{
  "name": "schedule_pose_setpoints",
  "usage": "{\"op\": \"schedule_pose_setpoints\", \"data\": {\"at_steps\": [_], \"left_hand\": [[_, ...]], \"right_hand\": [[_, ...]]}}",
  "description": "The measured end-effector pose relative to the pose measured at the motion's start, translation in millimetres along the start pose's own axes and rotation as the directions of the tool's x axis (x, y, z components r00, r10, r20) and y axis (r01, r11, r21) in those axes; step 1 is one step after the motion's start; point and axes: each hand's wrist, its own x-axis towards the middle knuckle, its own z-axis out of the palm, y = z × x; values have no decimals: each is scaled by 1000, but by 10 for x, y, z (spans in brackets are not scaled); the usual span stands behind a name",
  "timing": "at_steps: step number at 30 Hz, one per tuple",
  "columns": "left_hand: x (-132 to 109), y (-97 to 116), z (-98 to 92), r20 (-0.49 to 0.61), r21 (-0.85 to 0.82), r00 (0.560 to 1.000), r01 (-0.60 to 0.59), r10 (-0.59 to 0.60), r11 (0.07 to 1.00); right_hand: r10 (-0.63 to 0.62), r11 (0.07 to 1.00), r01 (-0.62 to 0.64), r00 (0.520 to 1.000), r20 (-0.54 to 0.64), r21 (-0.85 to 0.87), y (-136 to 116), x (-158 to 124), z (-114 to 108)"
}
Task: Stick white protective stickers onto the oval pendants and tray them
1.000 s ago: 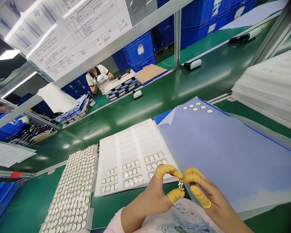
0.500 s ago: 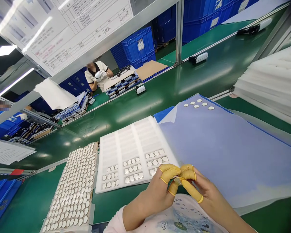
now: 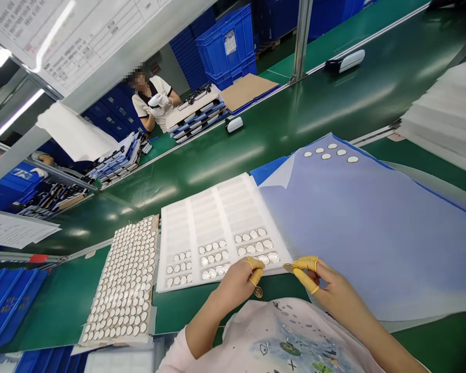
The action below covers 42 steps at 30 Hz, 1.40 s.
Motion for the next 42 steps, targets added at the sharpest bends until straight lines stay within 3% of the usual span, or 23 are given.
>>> {"op": "schedule_pose_setpoints", "data": {"at_steps": [2, 4, 9, 14, 20, 23, 24, 26, 28, 29, 32, 35, 42], "left_hand": [[-117, -38, 46, 225, 164, 968, 78, -115, 983], [-205, -98, 161, 313, 314, 918, 142, -244, 939], [-246, -264, 520, 266, 448, 869, 273, -418, 852], [-195, -333, 595, 239, 426, 866, 312, -439, 849], [-258, -234, 465, 205, 234, 922, 281, -330, 931], [-248, -103, 369, 181, -223, 943, 315, -279, 923], [-230, -53, 331, 181, -402, 946, 322, -271, 857], [-178, 43, 253, 199, -638, 947, 320, -251, 700], [-124, 120, 180, 221, -740, 950, 310, -218, 597], [-102, 150, 147, 238, -767, 951, 310, -200, 562], [-65, 218, 60, 292, -797, 945, 327, -149, 507], [-59, 279, -12, 326, -796, 938, 341, -120, 500], [-53, 361, -66, 334, -810, 937, 341, -102, 477]], "right_hand": [[29, 999, -28, 999, 29, -28, 15, -28, 34], [53, 997, -50, 997, 51, -60, 2, -51, 75], [41, 992, -31, 996, 81, -121, -49, -69, 169], [-157, 969, 165, 986, 58, -184, 24, -51, 249], [-361, 907, 355, 932, 15, -225, 111, -58, 300], [-494, 854, 477, 869, -37, -210, 83, -81, 303], [-568, 810, 543, 821, -65, -219, 70, -86, 301], [-734, 670, 693, 672, -99, -267, 50, -88, 289], [-855, 506, 801, 514, -68, -318, 45, -82, 267], [-884, 450, 830, 466, -35, -331, 49, -79, 252], [-895, 402, 848, 443, 47, -346, 64, -84, 201], [-899, 389, 850, 435, 54, -356, 57, -108, 163], [-868, 471, 825, 496, -1, -312, 10, -143, 192]]}}
